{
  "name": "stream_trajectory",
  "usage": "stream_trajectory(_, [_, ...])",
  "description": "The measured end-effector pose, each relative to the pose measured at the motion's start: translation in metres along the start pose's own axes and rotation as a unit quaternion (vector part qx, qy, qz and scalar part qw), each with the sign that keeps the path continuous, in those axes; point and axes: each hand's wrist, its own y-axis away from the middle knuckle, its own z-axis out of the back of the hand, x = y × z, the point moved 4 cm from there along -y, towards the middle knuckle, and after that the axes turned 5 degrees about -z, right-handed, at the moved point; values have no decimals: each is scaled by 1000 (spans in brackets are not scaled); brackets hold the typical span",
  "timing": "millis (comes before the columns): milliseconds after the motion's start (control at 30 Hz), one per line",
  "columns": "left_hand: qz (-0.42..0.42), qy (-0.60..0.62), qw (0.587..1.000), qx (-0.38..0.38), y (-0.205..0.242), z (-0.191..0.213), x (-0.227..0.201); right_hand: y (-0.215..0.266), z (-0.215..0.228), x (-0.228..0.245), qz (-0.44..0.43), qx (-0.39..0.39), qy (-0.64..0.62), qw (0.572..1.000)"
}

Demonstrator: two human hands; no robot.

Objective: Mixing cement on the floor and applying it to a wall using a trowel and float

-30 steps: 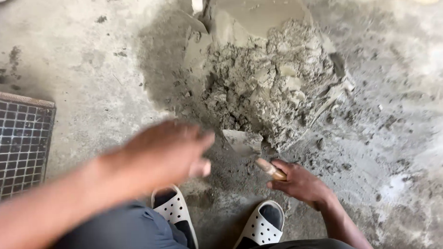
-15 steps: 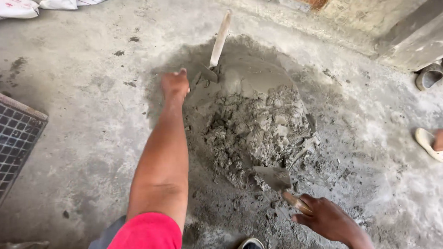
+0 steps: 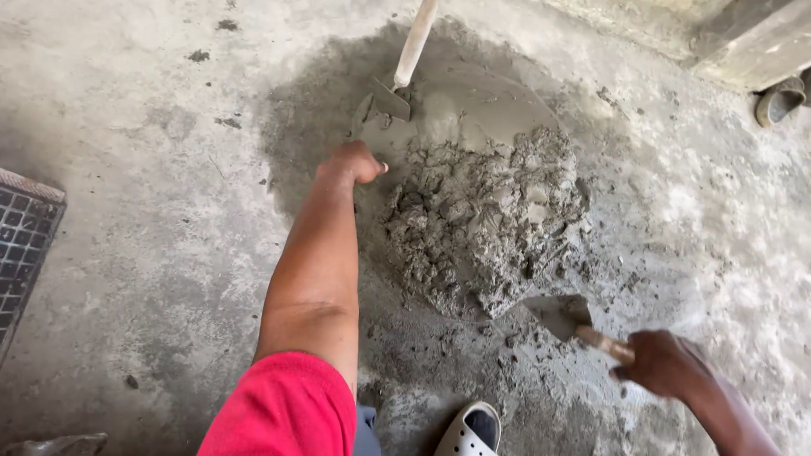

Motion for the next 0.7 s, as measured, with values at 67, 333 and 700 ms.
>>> stream_trajectory(67, [-5,0,1000,16,20,8,-10,-4,-2,7,-28,-26,-5,999])
stream_trajectory(333, [-113,-60,992,5,0,30,9,-36,8,-21,0,-138,-122,983])
stream_trajectory(700, [-197,233,939,-157,23,73,-19,54,77,-38,-115,-251,-221,935])
